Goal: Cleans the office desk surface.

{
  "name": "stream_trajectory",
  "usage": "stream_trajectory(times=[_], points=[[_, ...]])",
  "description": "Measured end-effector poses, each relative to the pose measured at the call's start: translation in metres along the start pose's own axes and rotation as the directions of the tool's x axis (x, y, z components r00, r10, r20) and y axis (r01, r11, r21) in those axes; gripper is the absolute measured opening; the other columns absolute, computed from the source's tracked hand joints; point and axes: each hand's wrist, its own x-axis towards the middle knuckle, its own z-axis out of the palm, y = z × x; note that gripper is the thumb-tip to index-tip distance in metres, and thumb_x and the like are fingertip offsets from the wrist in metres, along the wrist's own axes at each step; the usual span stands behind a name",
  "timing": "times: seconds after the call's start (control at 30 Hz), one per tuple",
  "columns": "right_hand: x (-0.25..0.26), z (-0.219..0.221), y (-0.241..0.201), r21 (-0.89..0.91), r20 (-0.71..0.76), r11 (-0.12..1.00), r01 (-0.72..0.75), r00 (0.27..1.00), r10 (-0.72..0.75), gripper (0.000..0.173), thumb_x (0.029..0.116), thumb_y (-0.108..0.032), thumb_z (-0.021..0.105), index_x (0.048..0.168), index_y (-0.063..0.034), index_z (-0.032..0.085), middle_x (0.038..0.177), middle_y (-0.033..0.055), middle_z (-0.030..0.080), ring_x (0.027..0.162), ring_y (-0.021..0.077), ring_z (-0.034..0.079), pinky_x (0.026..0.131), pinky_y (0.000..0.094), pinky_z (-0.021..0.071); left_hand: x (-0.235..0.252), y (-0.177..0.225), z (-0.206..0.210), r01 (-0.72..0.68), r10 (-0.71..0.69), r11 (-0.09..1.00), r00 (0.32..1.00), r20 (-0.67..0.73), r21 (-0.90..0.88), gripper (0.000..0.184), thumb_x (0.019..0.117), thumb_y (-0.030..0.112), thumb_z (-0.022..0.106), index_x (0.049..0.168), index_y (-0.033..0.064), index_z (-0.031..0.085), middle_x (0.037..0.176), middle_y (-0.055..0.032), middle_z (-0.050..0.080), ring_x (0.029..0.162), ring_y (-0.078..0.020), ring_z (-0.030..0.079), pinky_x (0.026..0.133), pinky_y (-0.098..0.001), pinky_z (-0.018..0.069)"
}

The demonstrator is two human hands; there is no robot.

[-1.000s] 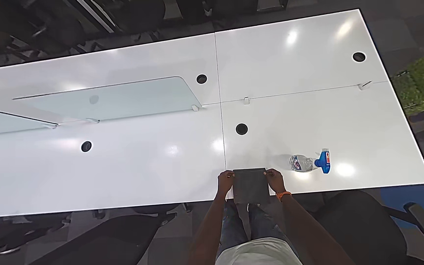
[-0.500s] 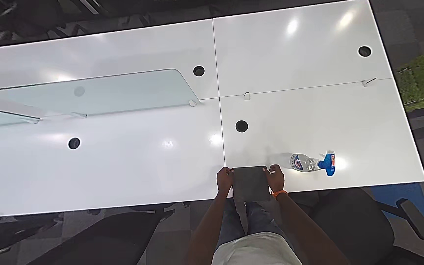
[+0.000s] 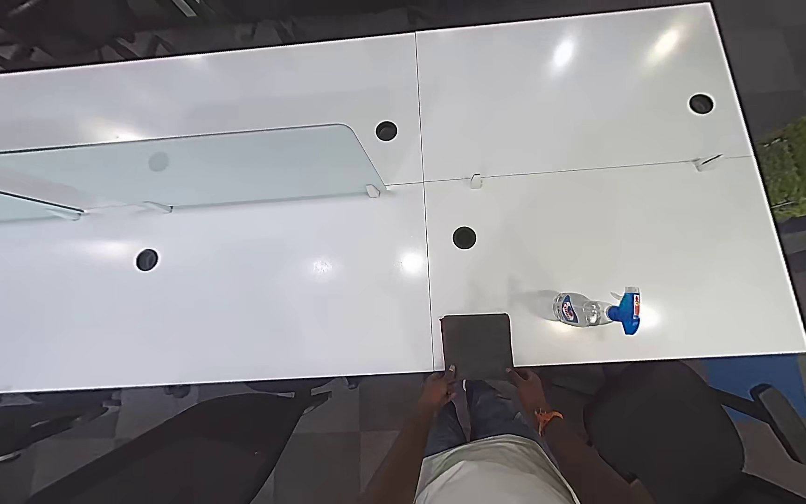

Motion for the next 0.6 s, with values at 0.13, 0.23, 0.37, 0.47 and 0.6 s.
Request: stream_trajectory(times=[0.13, 0.23, 0.37, 0.47, 0.6], points=[[-0.005, -0.003, -0.017, 0.038, 0.026, 0.997, -0.069, 0.997, 0.068, 0.037, 0.0949, -0.037, 0.073, 0.107, -0.0013, 0.072, 0.095, 0.0156, 0.074, 0.083, 0.0266, 0.074, 0.076, 0.0459, 0.0615, -0.014, 0.004, 0.013, -0.032, 0.028, 0.999, 0.991, -0.132, -0.023, 0.043, 0.1019, 0.033, 0.064, 0.127, -0.0015, 0.058, 0.102, -0.018, 0.071, 0.075, -0.0207, 0.07, 0.065, -0.0332, 0.0583], [-0.027, -0.014, -0.042, 0.074, 0.007, 0.996, 0.057, 0.998, -0.057, 0.041, 0.0929, -0.031, 0.077, 0.121, -0.0029, 0.066, 0.095, 0.0139, 0.074, 0.078, 0.0242, 0.072, 0.071, 0.0428, 0.061, -0.04, 0.01, 0.011, -0.1, 0.098, 0.995, 0.986, -0.136, -0.007, 0.038, 0.1013, 0.032, 0.065, 0.117, -0.0018, 0.06, 0.09, -0.0153, 0.071, 0.065, -0.0176, 0.067, 0.058, -0.031, 0.0568], [-0.051, -0.034, -0.09, 0.173, 0.04, 0.916, 0.362, 0.927, -0.374, 0.046, 0.096, -0.022, 0.072, 0.131, -0.0022, 0.049, 0.083, 0.011, 0.071, 0.066, 0.0202, 0.067, 0.059, 0.0368, 0.0564, -0.08, 0.036, 0.016, -0.269, 0.261, 0.962, 0.958, -0.12, -0.052, 0.038, 0.1018, 0.029, 0.064, 0.119, -0.0044, 0.061, 0.099, -0.0185, 0.07, 0.077, -0.0217, 0.071, 0.07, -0.0355, 0.061], [-0.063, -0.041, -0.126, 0.265, 0.022, 0.812, 0.521, 0.838, -0.545, 0.025, 0.099, -0.012, 0.065, 0.118, 0.0013, 0.055, 0.078, 0.0106, 0.069, 0.063, 0.0188, 0.067, 0.056, 0.034, 0.0568, -0.11, 0.058, 0.029, -0.391, 0.378, 0.912, 0.918, -0.118, -0.121, 0.039, 0.1034, 0.022, 0.061, 0.131, -0.0038, 0.052, 0.105, -0.0225, 0.069, 0.077, -0.0254, 0.073, 0.068, -0.0359, 0.0622], [-0.082, -0.05, -0.138, 0.265, -0.003, 0.799, 0.54, 0.829, -0.559, 0.022, 0.1, -0.012, 0.064, 0.116, 0.0016, 0.057, 0.079, 0.0109, 0.069, 0.061, 0.0183, 0.067, 0.053, 0.0327, 0.056, -0.138, 0.056, 0.043, -0.408, 0.388, 0.906, 0.907, -0.163, -0.113, 0.054, 0.1025, 0.019, 0.063, 0.147, 0.004, 0.036, 0.105, -0.0246, 0.068, 0.071, -0.0264, 0.073, 0.062, -0.0353, 0.0614]])
